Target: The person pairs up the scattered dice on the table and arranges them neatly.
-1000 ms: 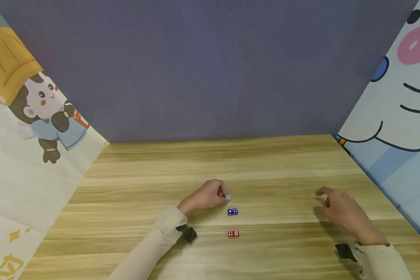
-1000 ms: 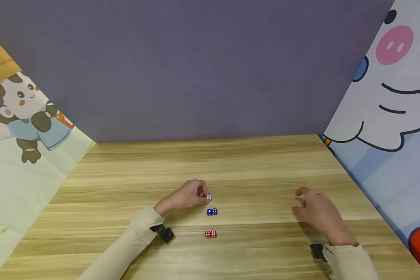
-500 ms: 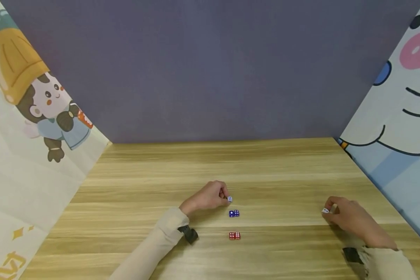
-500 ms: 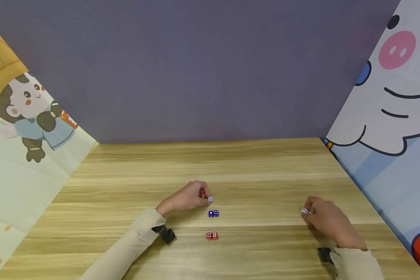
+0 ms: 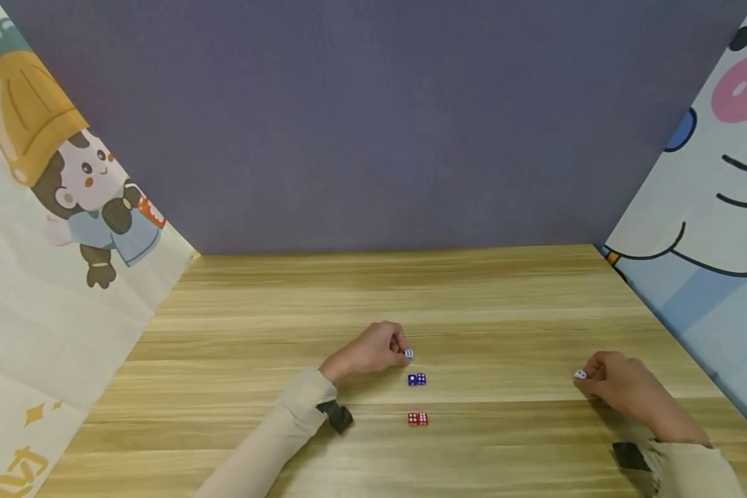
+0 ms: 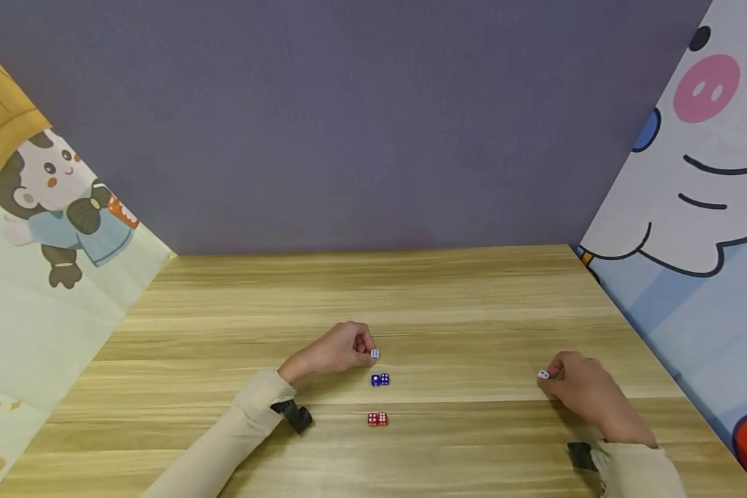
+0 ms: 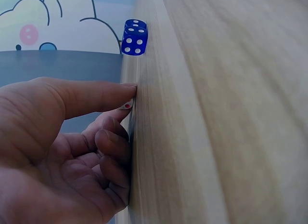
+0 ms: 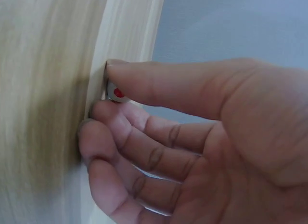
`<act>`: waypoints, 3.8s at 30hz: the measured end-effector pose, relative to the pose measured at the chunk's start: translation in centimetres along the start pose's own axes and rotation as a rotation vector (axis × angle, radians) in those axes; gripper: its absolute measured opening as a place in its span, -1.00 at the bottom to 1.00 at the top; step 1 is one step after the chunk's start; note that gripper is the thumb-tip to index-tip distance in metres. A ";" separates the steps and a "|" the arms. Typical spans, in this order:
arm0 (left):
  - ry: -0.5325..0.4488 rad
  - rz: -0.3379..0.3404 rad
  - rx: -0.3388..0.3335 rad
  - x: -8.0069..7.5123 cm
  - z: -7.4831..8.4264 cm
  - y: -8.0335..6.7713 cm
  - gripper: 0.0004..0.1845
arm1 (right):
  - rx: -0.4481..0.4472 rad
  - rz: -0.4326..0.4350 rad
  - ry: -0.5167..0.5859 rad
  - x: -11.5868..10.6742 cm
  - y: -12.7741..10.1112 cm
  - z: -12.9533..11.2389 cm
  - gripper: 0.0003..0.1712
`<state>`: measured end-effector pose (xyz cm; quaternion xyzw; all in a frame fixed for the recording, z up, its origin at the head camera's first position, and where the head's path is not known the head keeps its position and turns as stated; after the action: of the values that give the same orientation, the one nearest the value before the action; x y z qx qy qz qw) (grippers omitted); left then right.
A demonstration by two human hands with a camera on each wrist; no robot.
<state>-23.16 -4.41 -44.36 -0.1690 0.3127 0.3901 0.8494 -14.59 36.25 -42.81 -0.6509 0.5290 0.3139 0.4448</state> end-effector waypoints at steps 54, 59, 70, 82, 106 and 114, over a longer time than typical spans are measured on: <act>0.010 -0.006 -0.030 0.1 0.0 0.1 -0.85 | -0.256 0.145 0.001 0.8 1.2 -5.4 -0.90; 0.018 -0.008 -0.018 0.1 -0.1 0.3 -0.85 | -0.313 0.145 -0.015 0.7 2.1 -7.6 -0.90; 0.028 0.002 -0.009 0.0 0.1 0.2 -0.86 | -0.474 0.113 -0.039 2.4 4.3 -13.7 -0.90; 0.017 0.003 -0.026 0.1 0.1 0.3 -0.86 | -0.559 0.011 0.015 4.7 6.5 -17.6 -0.90; -0.001 0.002 -0.029 0.1 -0.1 0.5 -0.85 | -0.535 -0.110 0.142 7.4 8.1 -19.9 -0.88; -0.007 0.009 -0.037 -0.1 -0.4 0.2 -0.84 | -0.534 -0.138 0.184 7.3 8.1 -19.3 -0.83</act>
<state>-23.60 -4.57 -44.61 -0.1818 0.3032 0.4003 0.8454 -21.88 15.26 -43.41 -0.8052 0.4200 0.3509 0.2282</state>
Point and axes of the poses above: each hand's wrist, its own y-axis towards the middle knuckle, its own x-axis out of the palm, z = x × y, the point moved 1 cm from there along y, towards the middle knuckle, and after that the axes turned 2 degrees about x, right-handed, at the moved point
